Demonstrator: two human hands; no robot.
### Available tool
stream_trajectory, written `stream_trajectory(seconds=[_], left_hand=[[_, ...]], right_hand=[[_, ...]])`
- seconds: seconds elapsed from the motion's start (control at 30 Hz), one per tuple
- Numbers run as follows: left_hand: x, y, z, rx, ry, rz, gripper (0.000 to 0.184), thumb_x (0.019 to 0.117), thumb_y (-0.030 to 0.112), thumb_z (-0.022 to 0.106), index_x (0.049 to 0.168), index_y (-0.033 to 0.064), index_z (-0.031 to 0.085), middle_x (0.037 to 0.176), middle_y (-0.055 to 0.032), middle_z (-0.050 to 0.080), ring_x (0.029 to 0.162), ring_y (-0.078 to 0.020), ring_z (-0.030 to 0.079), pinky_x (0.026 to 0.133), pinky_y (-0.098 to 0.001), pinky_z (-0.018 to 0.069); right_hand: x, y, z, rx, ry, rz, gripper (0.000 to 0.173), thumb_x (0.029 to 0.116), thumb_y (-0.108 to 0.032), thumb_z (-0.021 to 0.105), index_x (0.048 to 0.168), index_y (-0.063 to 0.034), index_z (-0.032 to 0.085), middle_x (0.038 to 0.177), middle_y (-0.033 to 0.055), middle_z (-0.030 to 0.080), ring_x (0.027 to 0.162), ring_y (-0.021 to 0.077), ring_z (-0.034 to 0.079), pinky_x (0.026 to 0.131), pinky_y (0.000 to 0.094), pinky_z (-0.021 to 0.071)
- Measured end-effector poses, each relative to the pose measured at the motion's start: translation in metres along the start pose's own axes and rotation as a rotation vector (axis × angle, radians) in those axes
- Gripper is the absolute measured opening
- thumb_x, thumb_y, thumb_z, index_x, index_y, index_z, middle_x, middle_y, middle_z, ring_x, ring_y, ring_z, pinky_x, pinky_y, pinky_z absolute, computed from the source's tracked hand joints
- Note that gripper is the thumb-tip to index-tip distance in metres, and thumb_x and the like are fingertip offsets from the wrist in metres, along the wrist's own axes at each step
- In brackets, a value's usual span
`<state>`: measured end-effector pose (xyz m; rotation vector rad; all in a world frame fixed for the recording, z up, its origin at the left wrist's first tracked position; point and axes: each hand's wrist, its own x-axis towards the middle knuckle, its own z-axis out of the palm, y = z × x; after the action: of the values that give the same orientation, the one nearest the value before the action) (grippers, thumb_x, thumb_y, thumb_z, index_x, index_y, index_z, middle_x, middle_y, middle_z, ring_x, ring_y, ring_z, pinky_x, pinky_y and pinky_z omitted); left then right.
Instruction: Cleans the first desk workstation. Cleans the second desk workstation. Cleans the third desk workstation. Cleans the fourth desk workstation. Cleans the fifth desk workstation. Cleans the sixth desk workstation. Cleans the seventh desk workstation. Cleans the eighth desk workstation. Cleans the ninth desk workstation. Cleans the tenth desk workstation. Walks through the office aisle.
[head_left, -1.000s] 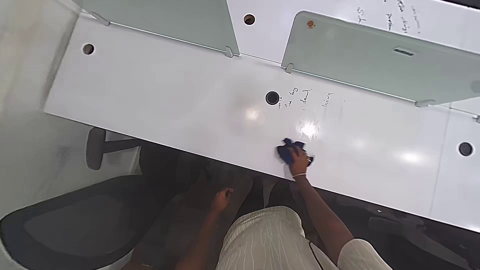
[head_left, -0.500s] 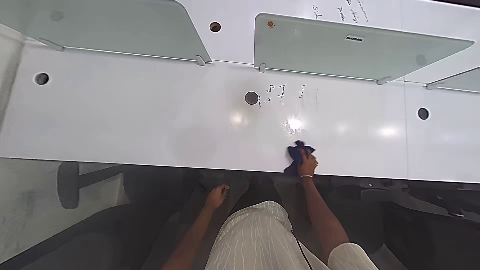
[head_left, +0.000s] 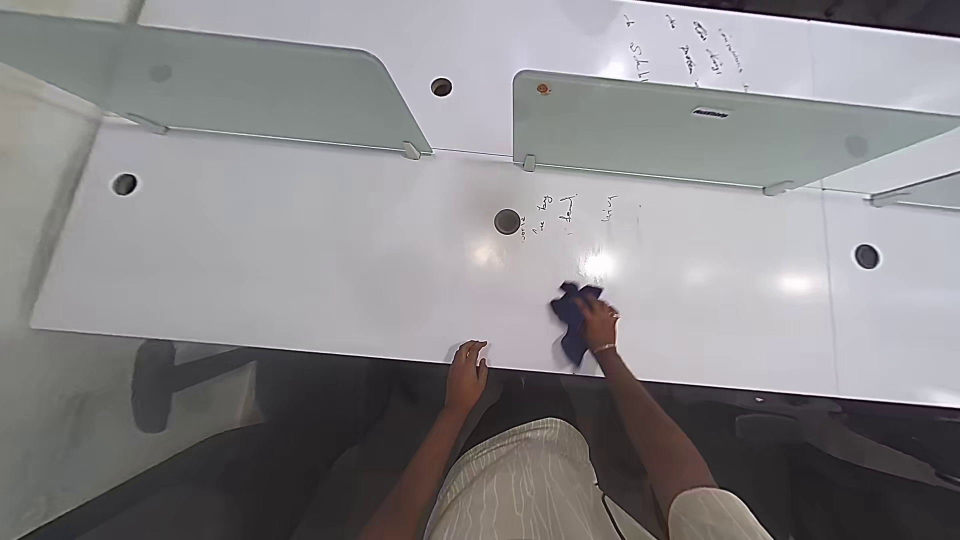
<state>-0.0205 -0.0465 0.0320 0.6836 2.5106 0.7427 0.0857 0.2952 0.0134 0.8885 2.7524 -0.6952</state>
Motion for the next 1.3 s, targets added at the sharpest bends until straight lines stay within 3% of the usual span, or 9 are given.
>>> stream_trajectory(seconds=[0.13, 0.23, 0.33, 0.43, 0.67, 0.77, 0.97, 1.13, 1.3], left_hand=[[0.014, 0.015, 0.021, 0.002, 0.000, -0.027, 0.037, 0.0965, 0.013, 0.055, 0.131, 0.0078, 0.065, 0.135, -0.0173, 0.062, 0.126, -0.0331, 0.059, 0.106, -0.0478, 0.0497], [0.017, 0.027, 0.032, 0.019, -0.047, -0.118, 0.037, 0.0970, 0.014, 0.054, 0.132, 0.0107, 0.066, 0.136, -0.0153, 0.062, 0.127, -0.0324, 0.058, 0.106, -0.0485, 0.0489], [0.020, 0.033, 0.030, 0.009, -0.052, -0.139, 0.037, 0.0965, 0.012, 0.054, 0.132, 0.0082, 0.066, 0.136, -0.0169, 0.062, 0.128, -0.0340, 0.058, 0.107, -0.0497, 0.0487], [0.027, 0.036, 0.026, -0.007, -0.003, -0.167, 0.038, 0.0957, 0.012, 0.054, 0.132, 0.0074, 0.066, 0.135, -0.0170, 0.062, 0.127, -0.0340, 0.059, 0.106, -0.0500, 0.0490], [0.038, 0.044, 0.029, -0.029, 0.103, -0.271, 0.038, 0.0966, 0.014, 0.053, 0.131, 0.0064, 0.065, 0.134, -0.0161, 0.064, 0.126, -0.0326, 0.060, 0.107, -0.0480, 0.0491], [0.040, 0.049, 0.035, -0.056, 0.089, -0.284, 0.038, 0.0963, 0.013, 0.052, 0.130, 0.0056, 0.066, 0.130, -0.0160, 0.065, 0.123, -0.0325, 0.061, 0.106, -0.0491, 0.0490], [0.061, 0.065, 0.034, -0.090, -0.035, -0.286, 0.032, 0.0988, 0.012, 0.050, 0.125, 0.0055, 0.067, 0.110, -0.0141, 0.071, 0.105, -0.0284, 0.068, 0.097, -0.0466, 0.0537], [0.075, 0.072, 0.028, -0.096, -0.223, -0.300, 0.035, 0.1016, 0.016, 0.049, 0.132, 0.0071, 0.065, 0.115, -0.0139, 0.070, 0.109, -0.0265, 0.067, 0.101, -0.0438, 0.0523], [0.067, 0.073, 0.032, -0.075, -0.246, -0.306, 0.034, 0.1021, 0.014, 0.048, 0.132, 0.0070, 0.064, 0.114, -0.0147, 0.069, 0.107, -0.0272, 0.067, 0.100, -0.0436, 0.0524]], right_hand=[[0.146, -0.005, -0.048, 0.028, 0.190, 0.508, 0.059, 0.0920, -0.022, 0.064, 0.149, -0.0308, 0.053, 0.158, 0.0155, 0.043, 0.141, 0.0440, 0.043, 0.106, 0.0673, 0.0388], [0.189, -0.052, -0.045, 0.078, 0.102, 0.312, 0.062, 0.0888, -0.023, 0.072, 0.148, -0.0259, 0.054, 0.159, 0.0194, 0.041, 0.141, 0.0470, 0.042, 0.104, 0.0704, 0.0402], [0.161, -0.092, -0.020, 0.031, -0.195, -0.108, 0.059, 0.0914, -0.017, 0.066, 0.148, -0.0284, 0.055, 0.158, 0.0170, 0.044, 0.142, 0.0444, 0.042, 0.111, 0.0681, 0.0356], [0.139, -0.086, -0.002, -0.002, -0.198, -0.351, 0.058, 0.0918, -0.006, 0.057, 0.142, -0.0364, 0.060, 0.152, 0.0088, 0.054, 0.134, 0.0403, 0.051, 0.106, 0.0646, 0.0385], [0.306, -0.121, -0.041, 0.049, 0.087, 0.050, 0.058, 0.0896, -0.014, 0.068, 0.144, -0.0303, 0.058, 0.154, 0.0151, 0.048, 0.136, 0.0470, 0.046, 0.097, 0.0717, 0.0411], [0.288, -0.130, -0.033, 0.100, 0.043, 0.014, 0.059, 0.0909, -0.018, 0.072, 0.146, -0.0295, 0.055, 0.156, 0.0151, 0.045, 0.137, 0.0464, 0.045, 0.099, 0.0707, 0.0423], [0.126, -0.101, 0.013, 0.145, -0.112, -0.182, 0.055, 0.0889, -0.006, 0.063, 0.137, -0.0320, 0.066, 0.147, 0.0139, 0.057, 0.133, 0.0451, 0.052, 0.102, 0.0677, 0.0418], [0.223, -0.109, -0.016, 0.117, -0.048, -0.103, 0.054, 0.0908, -0.011, 0.063, 0.141, -0.0318, 0.062, 0.150, 0.0162, 0.053, 0.134, 0.0449, 0.050, 0.105, 0.0684, 0.0386], [0.302, -0.129, -0.039, 0.208, 0.100, -0.028, 0.056, 0.0910, -0.015, 0.070, 0.144, -0.0274, 0.056, 0.155, 0.0137, 0.046, 0.136, 0.0476, 0.044, 0.093, 0.0715, 0.0449]])
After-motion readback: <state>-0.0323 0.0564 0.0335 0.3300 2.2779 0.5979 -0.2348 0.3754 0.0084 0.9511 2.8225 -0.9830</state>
